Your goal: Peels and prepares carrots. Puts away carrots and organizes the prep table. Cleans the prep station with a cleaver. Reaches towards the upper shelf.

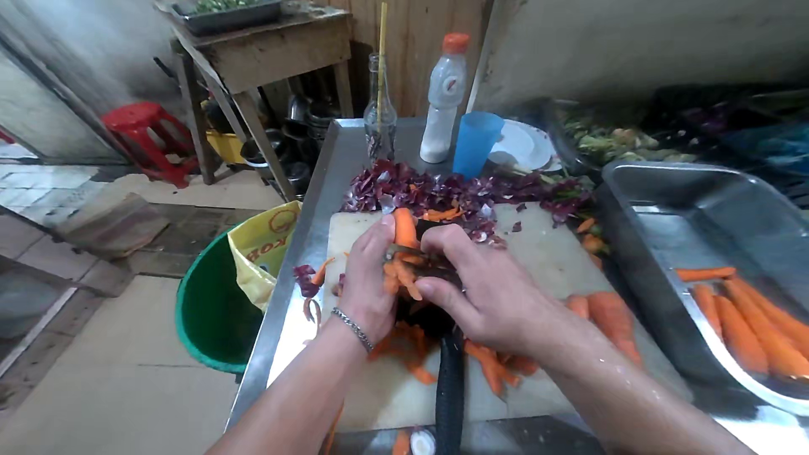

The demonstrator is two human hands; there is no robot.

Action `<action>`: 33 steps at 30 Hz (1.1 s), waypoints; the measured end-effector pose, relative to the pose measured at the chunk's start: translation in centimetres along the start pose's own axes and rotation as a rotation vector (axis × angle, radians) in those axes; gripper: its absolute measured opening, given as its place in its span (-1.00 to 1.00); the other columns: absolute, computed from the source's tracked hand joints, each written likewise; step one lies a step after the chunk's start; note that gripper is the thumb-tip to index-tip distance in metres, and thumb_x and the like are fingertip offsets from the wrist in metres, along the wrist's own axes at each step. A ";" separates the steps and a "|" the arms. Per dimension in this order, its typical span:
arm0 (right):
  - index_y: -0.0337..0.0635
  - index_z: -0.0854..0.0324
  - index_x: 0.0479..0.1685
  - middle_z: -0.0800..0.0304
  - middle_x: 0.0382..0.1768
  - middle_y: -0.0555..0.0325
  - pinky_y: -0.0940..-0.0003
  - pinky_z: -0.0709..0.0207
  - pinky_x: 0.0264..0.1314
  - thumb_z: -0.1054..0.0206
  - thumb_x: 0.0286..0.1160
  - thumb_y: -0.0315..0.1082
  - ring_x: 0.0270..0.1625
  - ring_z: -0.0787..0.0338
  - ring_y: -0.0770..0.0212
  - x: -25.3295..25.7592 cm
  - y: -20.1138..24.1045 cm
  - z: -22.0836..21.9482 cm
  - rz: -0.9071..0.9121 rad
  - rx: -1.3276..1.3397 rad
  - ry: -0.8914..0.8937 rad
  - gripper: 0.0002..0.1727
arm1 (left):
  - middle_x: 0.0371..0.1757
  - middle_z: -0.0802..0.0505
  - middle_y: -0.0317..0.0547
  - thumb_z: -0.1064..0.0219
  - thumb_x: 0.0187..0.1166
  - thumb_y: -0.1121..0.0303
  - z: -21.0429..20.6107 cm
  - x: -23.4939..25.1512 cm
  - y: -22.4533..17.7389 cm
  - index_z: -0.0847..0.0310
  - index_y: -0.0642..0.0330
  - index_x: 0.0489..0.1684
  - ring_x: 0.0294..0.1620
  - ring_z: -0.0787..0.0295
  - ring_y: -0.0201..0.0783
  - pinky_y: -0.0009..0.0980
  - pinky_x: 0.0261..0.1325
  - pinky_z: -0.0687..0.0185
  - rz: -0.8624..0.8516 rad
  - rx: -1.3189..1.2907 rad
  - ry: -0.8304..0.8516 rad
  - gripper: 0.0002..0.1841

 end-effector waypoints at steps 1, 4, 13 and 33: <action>-0.03 -0.51 0.23 -0.70 -0.31 0.31 0.25 -0.56 -0.61 0.01 0.76 0.18 -0.45 -0.75 0.28 0.0 -0.2 0.0 0.008 0.005 -0.004 -0.50 | -0.19 -0.82 -0.29 0.06 0.84 0.08 -0.1 0.0 0.0 -0.65 0.01 0.12 -0.22 -0.80 -0.45 -0.49 -0.18 -0.76 -0.001 0.005 0.001 -0.63; -0.01 -0.51 0.24 -0.73 -0.29 0.30 0.21 -0.59 -0.59 -0.01 0.76 0.19 -0.41 -0.78 0.26 0.0 -0.7 0.1 0.032 0.035 0.003 -0.50 | -0.16 -0.81 -0.26 0.04 0.85 0.04 -0.2 -0.2 0.0 -0.65 0.02 0.17 -0.19 -0.79 -0.41 -0.46 -0.15 -0.75 0.025 0.018 -0.005 -0.62; -0.06 -0.47 0.34 -0.75 -0.24 0.21 0.10 -0.70 -0.30 -0.08 0.76 0.15 -0.27 -0.81 0.21 0.6 -5.5 1.2 -0.109 0.073 -0.033 -0.49 | -0.46 -0.69 -0.11 0.30 0.91 -0.07 -1.7 -1.2 -0.3 -0.55 0.11 -0.01 -0.71 -0.53 -0.37 -0.54 -0.67 -0.52 0.033 0.133 0.195 -0.45; -0.18 -0.50 0.36 -0.79 -0.08 0.06 0.05 -0.75 -0.11 -0.17 0.75 -0.07 -0.11 -0.84 0.13 0.5 -5.4 1.7 -0.070 0.075 -0.055 -0.57 | -0.36 -0.68 -0.12 0.30 0.92 -0.01 -1.6 -1.0 -0.1 -0.55 0.13 0.13 -0.67 -0.55 -0.37 -0.50 -0.62 -0.60 0.033 0.110 0.215 -0.48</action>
Point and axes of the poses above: each hand's wrist, its own x-axis towards the middle knuckle, its own z-axis out of the back of the hand, y = z × x, the point moved 6 cm from there along x, towards the middle knuckle
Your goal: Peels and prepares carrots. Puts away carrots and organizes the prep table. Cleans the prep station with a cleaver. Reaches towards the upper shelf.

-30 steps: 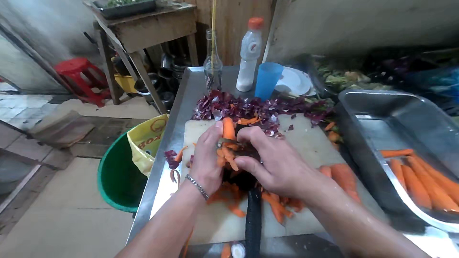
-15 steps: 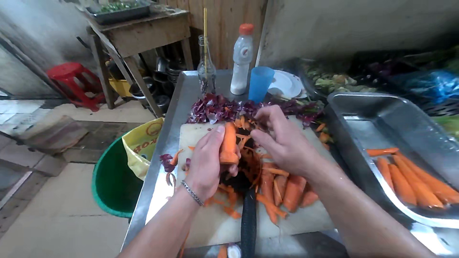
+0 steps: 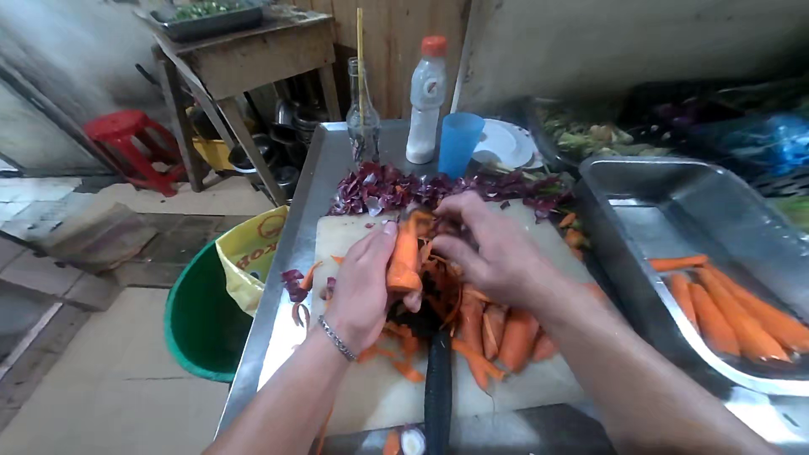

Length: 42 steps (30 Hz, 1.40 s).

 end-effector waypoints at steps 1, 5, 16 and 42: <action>-0.19 -0.48 0.36 -0.79 -0.10 0.04 0.04 -0.75 -0.13 -0.17 0.76 -0.09 -0.14 -0.84 0.11 0.1 -0.7 0.4 -0.058 -0.003 -0.014 -0.58 | -0.35 -0.68 -0.11 0.29 0.91 -0.01 0.0 -0.1 0.0 -0.54 0.11 0.26 -0.68 -0.55 -0.37 -0.50 -0.63 -0.60 -0.008 -0.003 0.028 -0.48; -0.11 -0.45 0.35 -0.76 -0.14 0.20 0.32 -0.72 -0.22 -0.16 0.76 -0.06 -0.26 -0.78 0.36 -0.1 -0.7 1.1 -0.148 0.098 -0.038 -0.61 | -0.28 -0.72 -0.15 0.21 0.84 -0.22 0.0 0.0 -0.1 -0.54 0.01 0.29 -0.60 -0.63 -0.37 -0.47 -0.57 -0.67 0.045 -0.052 -0.003 -0.42; -0.03 -0.54 0.23 -0.72 -0.18 0.33 0.38 -0.69 -0.40 -0.09 0.76 0.05 -0.25 -0.78 0.42 -1.5 5.2 -1.7 0.152 0.044 0.065 -0.60 | -0.34 -0.78 -0.30 0.08 0.87 -0.03 1.5 0.6 0.2 -0.71 0.05 0.09 -0.40 -0.73 -0.48 -0.54 -0.33 -0.71 -0.042 -0.122 -0.126 -0.53; -0.15 -0.47 0.32 -0.78 -0.16 0.17 0.20 -0.74 -0.19 -0.16 0.75 -0.04 -0.17 -0.82 0.26 -0.2 -0.1 0.4 -0.035 0.025 -0.079 -0.59 | -0.36 -0.69 -0.11 0.24 0.91 -0.05 0.1 -0.3 -0.4 -0.56 0.11 0.01 -0.71 -0.54 -0.37 -0.48 -0.67 -0.61 -0.021 -0.037 -0.019 -0.49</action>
Point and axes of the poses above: each hand's wrist, its own x-axis towards the middle knuckle, its own z-axis out of the back of the hand, y = z × x, the point moved 6 cm from there along x, towards the middle knuckle
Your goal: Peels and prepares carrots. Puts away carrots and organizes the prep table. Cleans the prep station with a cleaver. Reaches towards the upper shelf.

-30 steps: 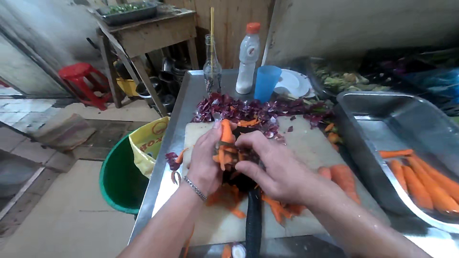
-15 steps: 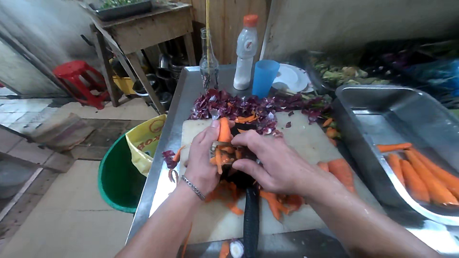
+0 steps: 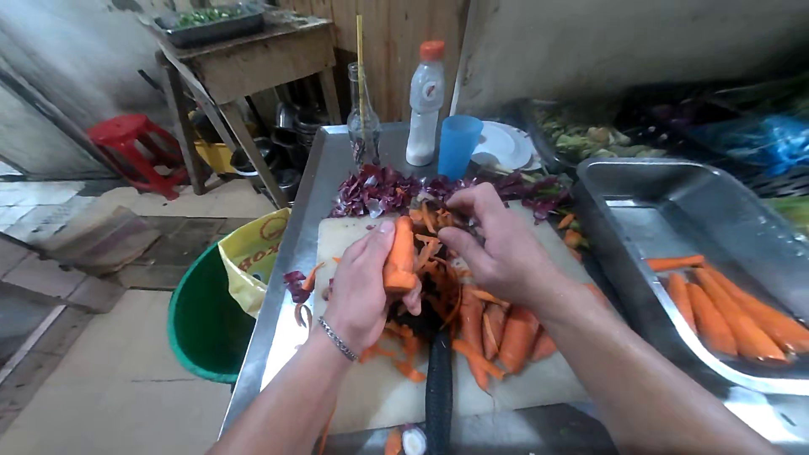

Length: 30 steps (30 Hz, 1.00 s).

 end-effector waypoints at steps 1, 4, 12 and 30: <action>-0.13 -0.48 0.30 -0.77 -0.19 0.23 0.30 -0.74 -0.23 -0.16 0.74 -0.05 -0.22 -0.80 0.35 -0.2 0.6 0.1 0.023 0.039 0.012 -0.60 | -0.36 -0.71 -0.12 0.23 0.90 -0.07 0.2 0.1 0.1 -0.58 0.08 0.04 -0.69 -0.56 -0.37 -0.48 -0.66 -0.62 0.002 -0.003 -0.016 -0.49; -0.08 -0.57 0.22 -0.74 -0.25 0.35 0.37 -0.73 -0.32 -0.20 0.67 0.00 -0.28 -0.76 0.45 -1.2 3.6 -1.0 0.155 0.123 0.117 -0.60 | -0.38 -0.78 -0.26 0.09 0.84 -0.13 0.9 0.1 0.2 -0.67 -0.10 0.17 -0.61 -0.66 -0.46 -0.54 -0.59 -0.64 -0.035 -0.002 -0.040 -0.54; -0.18 -0.51 0.31 -0.81 -0.13 0.05 0.04 -0.74 -0.19 -0.16 0.75 -0.06 -0.16 -0.86 0.10 0.0 -0.1 -0.4 0.003 -0.052 0.029 -0.59 | -0.37 -0.66 -0.12 0.25 0.90 -0.09 -0.2 -0.1 0.6 -0.56 0.08 0.11 -0.71 -0.50 -0.39 -0.51 -0.68 -0.57 0.057 -0.014 0.043 -0.47; -0.12 -0.46 0.31 -0.77 -0.22 0.16 0.22 -0.69 -0.27 -0.16 0.77 -0.07 -0.29 -0.79 0.27 0.1 -1.5 0.8 -0.182 0.013 -0.010 -0.63 | -0.30 -0.70 -0.10 0.20 0.90 -0.07 -0.4 0.0 0.2 -0.52 0.08 0.40 -0.67 -0.59 -0.36 -0.48 -0.64 -0.65 0.029 0.028 0.055 -0.47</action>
Point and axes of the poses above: each hand's wrist, its own x-axis towards the middle knuckle, its own z-axis out of the back of the hand, y = z × x, the point moved 6 cm from there along x, towards the middle knuckle
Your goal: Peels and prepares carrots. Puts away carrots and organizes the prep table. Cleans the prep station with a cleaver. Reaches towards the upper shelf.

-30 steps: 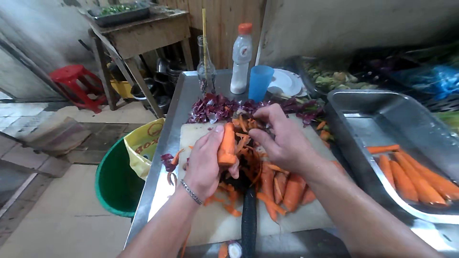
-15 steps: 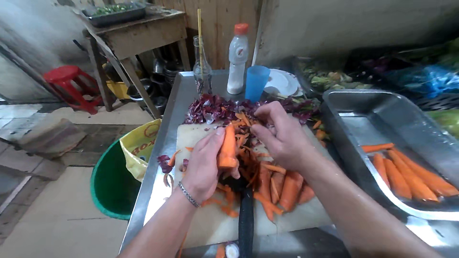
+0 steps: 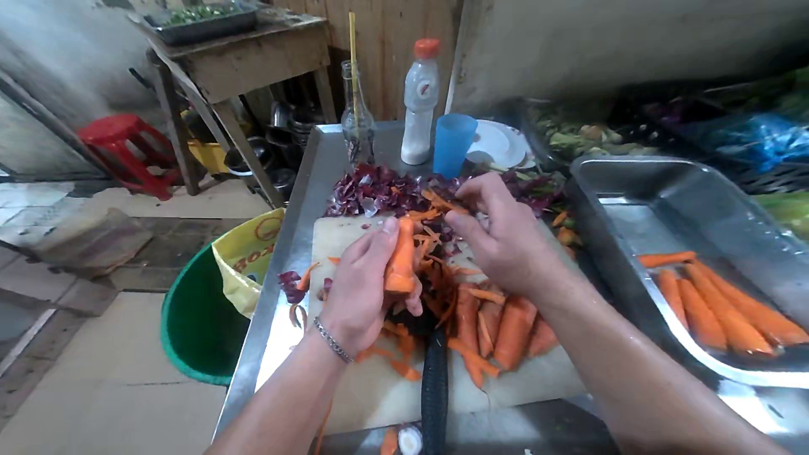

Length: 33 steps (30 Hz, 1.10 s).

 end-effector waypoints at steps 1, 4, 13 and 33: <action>-0.10 -0.45 0.29 -0.74 -0.26 0.23 0.31 -0.68 -0.32 -0.15 0.76 -0.07 -0.35 -0.75 0.35 -0.1 0.2 -0.1 0.010 0.035 0.009 -0.65 | -0.28 -0.72 -0.11 0.16 0.88 -0.11 0.2 0.0 0.0 -0.53 0.05 0.38 -0.64 -0.62 -0.36 -0.46 -0.60 -0.69 0.001 -0.013 -0.032 -0.48; -0.10 -0.49 0.27 -0.74 -0.25 0.26 0.32 -0.70 -0.35 -0.19 0.72 -0.06 -0.35 -0.75 0.38 -1.1 2.8 -1.1 0.117 0.072 0.084 -0.63 | -0.24 -0.78 -0.15 0.11 0.86 -0.14 1.2 0.3 0.1 -0.61 0.00 0.25 -0.50 -0.71 -0.33 -0.40 -0.44 -0.76 0.012 -0.015 -0.178 -0.50; -0.06 -0.55 0.25 -0.74 -0.21 0.29 0.33 -0.69 -0.41 -0.16 0.70 0.02 -0.29 -0.79 0.36 -3.3 6.5 -3.6 0.342 -0.005 0.166 -0.60 | -0.41 -0.76 -0.33 0.12 0.89 0.05 2.0 0.7 0.2 -0.68 0.08 0.10 -0.47 -0.71 -0.53 -0.59 -0.37 -0.71 -0.131 -0.125 -0.203 -0.56; -0.08 -0.51 0.31 -0.79 -0.06 0.20 0.23 -0.74 -0.28 -0.16 0.74 0.00 -0.14 -0.83 0.27 -2.0 4.6 -2.6 0.361 -0.026 0.069 -0.59 | -0.41 -0.76 -0.18 0.20 0.90 -0.03 1.0 0.0 0.0 -0.68 0.04 -0.02 -0.63 -0.61 -0.41 -0.53 -0.66 -0.54 -0.006 -0.110 -0.171 -0.48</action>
Point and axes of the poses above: each hand's wrist, its own x-axis towards the middle knuckle, its own z-axis out of the back of the hand, y = z × x, the point moved 6 cm from there along x, towards the middle knuckle
